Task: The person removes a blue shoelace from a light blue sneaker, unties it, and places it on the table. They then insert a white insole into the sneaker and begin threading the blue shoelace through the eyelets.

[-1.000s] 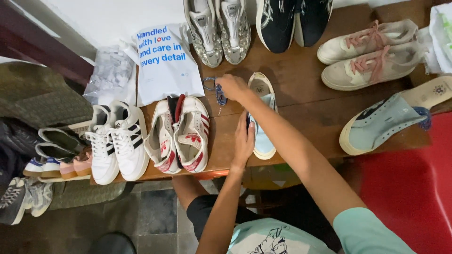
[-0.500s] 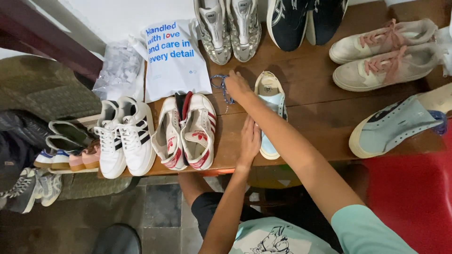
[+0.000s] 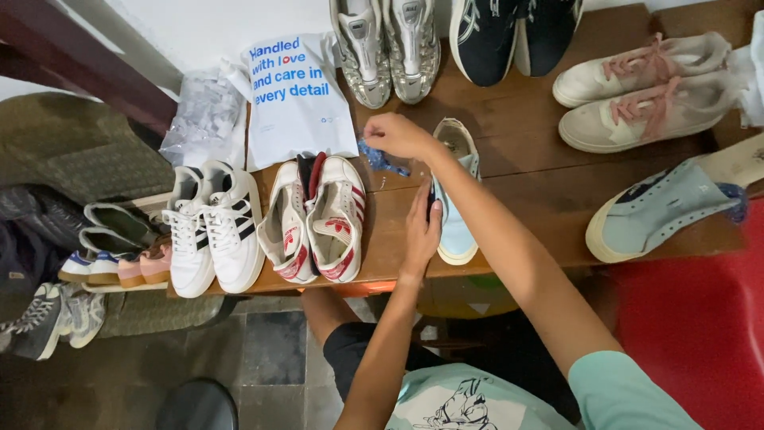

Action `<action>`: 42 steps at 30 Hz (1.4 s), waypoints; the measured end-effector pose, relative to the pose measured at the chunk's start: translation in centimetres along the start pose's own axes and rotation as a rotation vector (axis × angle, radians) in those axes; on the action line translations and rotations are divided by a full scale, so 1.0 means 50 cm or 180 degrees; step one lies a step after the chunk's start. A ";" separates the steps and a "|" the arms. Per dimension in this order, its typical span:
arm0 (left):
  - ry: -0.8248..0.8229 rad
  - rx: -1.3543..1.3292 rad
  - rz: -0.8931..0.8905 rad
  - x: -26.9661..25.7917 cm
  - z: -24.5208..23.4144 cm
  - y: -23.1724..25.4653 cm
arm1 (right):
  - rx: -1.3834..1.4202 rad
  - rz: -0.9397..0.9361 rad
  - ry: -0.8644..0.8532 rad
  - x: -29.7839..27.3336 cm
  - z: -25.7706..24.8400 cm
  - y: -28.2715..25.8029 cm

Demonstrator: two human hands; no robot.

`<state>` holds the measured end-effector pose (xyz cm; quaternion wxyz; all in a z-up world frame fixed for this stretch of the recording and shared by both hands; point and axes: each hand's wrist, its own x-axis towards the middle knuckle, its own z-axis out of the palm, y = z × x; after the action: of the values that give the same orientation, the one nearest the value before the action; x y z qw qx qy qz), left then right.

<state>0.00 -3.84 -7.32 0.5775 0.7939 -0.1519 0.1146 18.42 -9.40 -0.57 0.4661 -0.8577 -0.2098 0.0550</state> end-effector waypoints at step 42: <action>0.0846 0.0229 -0.0367 -0.013 -0.119 0.084 | 0.2578 0.0591 0.1380 -0.347 0.089 -0.002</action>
<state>-2.20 0.68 -1.99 0.5693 0.7993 -0.0240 0.1907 1.41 -13.04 -4.75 0.7896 -0.6136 0.0084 -0.0065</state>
